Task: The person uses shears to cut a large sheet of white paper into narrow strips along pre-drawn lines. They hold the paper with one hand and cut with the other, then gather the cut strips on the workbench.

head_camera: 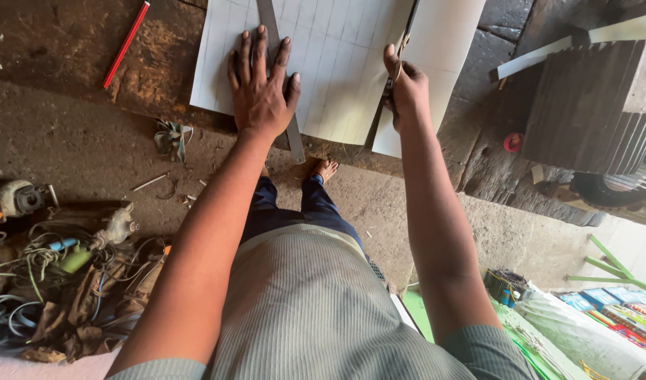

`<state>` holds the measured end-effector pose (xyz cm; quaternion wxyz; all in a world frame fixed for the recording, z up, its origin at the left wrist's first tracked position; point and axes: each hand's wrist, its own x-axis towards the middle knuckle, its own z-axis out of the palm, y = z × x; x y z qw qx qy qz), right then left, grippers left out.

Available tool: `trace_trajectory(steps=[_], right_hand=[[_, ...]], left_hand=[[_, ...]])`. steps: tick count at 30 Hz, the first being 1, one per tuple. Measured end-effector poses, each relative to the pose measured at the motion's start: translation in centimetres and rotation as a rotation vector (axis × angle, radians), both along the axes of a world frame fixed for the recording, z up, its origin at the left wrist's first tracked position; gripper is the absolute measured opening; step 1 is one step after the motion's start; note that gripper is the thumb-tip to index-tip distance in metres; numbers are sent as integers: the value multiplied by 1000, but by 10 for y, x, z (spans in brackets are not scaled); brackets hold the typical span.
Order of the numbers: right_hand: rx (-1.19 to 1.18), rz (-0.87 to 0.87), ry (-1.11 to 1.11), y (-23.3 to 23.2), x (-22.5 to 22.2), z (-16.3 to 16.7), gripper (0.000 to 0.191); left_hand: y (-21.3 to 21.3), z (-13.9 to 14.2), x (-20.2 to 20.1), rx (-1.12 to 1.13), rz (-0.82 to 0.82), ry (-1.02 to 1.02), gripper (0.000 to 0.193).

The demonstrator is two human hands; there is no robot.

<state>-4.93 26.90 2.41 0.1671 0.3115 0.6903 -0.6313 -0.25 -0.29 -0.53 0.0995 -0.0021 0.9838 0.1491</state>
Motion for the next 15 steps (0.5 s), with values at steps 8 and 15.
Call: trace_trajectory(steps=[8,15], right_hand=[[-19,34,25,7,-15,-1,60],[90,76,-27,12,-18,-9,59]], left_hand=[[0,1,1,15,-2,39,61],[0,2,1,20,-3,40,62]])
